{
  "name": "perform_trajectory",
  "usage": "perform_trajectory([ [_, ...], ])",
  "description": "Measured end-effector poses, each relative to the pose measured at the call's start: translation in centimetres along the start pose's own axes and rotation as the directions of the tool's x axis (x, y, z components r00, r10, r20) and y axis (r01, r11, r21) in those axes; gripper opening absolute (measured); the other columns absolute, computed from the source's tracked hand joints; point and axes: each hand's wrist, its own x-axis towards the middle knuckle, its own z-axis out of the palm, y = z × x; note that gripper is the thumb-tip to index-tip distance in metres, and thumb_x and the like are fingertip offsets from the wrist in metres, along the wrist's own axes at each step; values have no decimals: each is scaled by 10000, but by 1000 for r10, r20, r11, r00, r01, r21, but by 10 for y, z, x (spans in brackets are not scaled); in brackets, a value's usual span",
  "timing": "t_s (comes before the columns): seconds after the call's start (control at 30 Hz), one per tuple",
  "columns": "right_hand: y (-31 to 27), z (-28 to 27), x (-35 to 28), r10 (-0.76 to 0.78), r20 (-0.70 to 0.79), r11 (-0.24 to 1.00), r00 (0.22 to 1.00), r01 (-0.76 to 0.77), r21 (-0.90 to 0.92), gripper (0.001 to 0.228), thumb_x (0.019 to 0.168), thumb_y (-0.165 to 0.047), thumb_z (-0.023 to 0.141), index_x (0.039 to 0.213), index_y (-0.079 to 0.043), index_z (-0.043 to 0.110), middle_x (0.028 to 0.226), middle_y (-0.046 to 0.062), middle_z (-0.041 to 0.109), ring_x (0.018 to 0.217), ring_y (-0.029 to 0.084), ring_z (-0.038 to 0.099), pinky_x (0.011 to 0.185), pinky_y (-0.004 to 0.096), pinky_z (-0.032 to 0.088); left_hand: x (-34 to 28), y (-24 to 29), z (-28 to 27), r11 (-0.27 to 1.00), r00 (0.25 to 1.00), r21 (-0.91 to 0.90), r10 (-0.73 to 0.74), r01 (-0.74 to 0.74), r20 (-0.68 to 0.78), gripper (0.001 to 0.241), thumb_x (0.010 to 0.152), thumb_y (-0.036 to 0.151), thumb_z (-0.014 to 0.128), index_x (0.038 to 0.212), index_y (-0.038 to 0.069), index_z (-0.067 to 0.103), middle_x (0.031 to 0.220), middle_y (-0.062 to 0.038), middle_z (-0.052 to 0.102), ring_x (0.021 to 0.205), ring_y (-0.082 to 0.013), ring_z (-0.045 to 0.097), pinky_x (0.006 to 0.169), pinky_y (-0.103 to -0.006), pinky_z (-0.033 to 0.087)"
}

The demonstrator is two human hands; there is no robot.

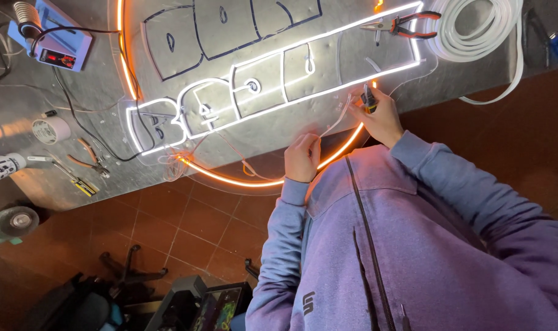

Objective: Cutting and assembling LED neon strips onto a layout to create a sign.

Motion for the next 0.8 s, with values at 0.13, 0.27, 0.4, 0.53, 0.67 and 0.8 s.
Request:
perform_trajectory([
  [0.13,1,-8,5,-25,24,995,999,27,-93,213,726,-109,658,917,-80,568,789,59,593,660,125,536,587,243,425,5,1,3,998,999,64,-5,2,51,77,783,195,495,729,157,534,580,-37,494,568,-252,560,498,-318,459],
  [0.27,17,-11,7,1,72,981,997,13,-196,167,706,-117,672,845,-83,587,739,48,598,653,168,563,579,254,427,8,-6,11,979,996,203,-29,11,85,99,796,213,471,733,153,519,596,-44,498,555,-276,562,490,-344,464],
  [0.4,24,-6,7,19,137,968,990,16,-250,147,700,-142,669,827,-106,604,726,51,603,662,195,570,564,281,422,4,-28,17,932,990,360,-96,52,107,104,773,236,469,713,168,518,601,-47,493,536,-298,561,494,-374,471],
  [0.53,23,0,9,11,162,975,987,25,-221,150,703,-135,660,838,-114,597,727,44,602,678,173,566,583,273,428,10,-31,6,926,991,354,-128,131,-30,95,802,259,459,757,204,522,637,-41,499,577,-291,571,515,-372,479],
  [0.67,11,0,14,-17,170,981,985,49,-189,133,728,-101,631,851,-80,584,752,57,610,716,201,582,626,278,452,28,-44,3,926,980,346,-92,150,-177,117,817,270,461,781,209,553,655,-26,494,571,-281,567,510,-358,482],
  [0.8,14,-4,17,-13,170,974,985,51,-221,145,730,-103,620,864,-65,580,755,77,606,724,216,578,627,294,454,46,-71,18,926,978,358,-46,118,-201,123,799,312,482,775,225,567,659,-3,500,575,-264,572,511,-348,485],
])
